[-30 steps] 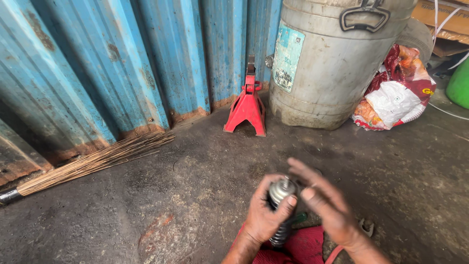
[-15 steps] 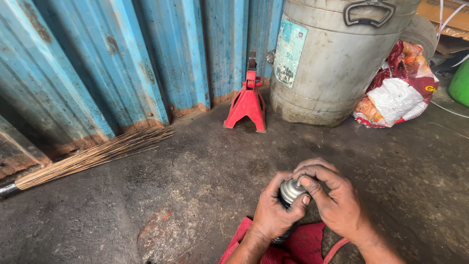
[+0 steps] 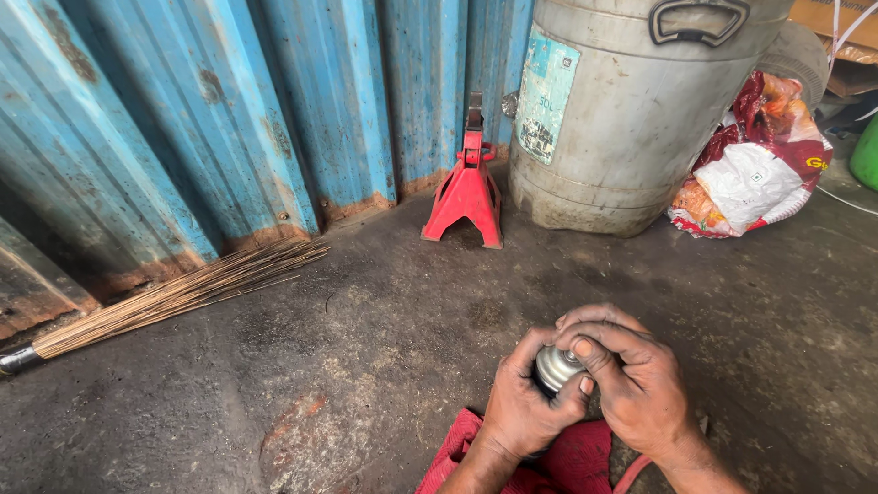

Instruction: The person cleans a car shock absorber spring using a red cloth and a screwdriver. They wipe the spring repeatedly, scrape it with the screwdriver, and then attach a metal cap to the top of the spring using pliers.

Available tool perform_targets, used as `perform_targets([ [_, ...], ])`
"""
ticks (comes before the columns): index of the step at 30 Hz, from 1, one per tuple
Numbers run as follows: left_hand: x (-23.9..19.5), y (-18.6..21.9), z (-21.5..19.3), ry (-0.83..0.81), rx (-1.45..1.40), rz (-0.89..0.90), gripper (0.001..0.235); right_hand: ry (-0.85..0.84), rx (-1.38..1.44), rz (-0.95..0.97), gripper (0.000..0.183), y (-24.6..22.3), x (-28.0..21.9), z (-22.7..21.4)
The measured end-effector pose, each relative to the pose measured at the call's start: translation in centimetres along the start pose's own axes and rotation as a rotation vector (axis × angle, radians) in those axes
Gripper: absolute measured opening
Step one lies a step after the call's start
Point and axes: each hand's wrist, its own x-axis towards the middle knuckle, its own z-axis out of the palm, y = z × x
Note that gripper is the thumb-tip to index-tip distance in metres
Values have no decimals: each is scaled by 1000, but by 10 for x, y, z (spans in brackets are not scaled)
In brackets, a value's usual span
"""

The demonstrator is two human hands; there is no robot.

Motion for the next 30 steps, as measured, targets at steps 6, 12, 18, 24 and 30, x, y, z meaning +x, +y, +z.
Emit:
perform_targets([
  [6,6,-4,-1,23,20,-3,42,10,14,-10,18,5,9,1],
  [12,2,-1,-5,-2,-26,11,42,-255,33,-1,28,5,15,-12],
  [18,2,-1,-6,-13,27,-83,44,-204,29,-12,29,28,13,-25],
  [24,5,-16,0,9,0,-11,44,-284,-883,1077,112,99,-23,-115],
  [30,1,-7,7,-3,28,-40,44,-996,-875,1232,91,154,-94,-81],
])
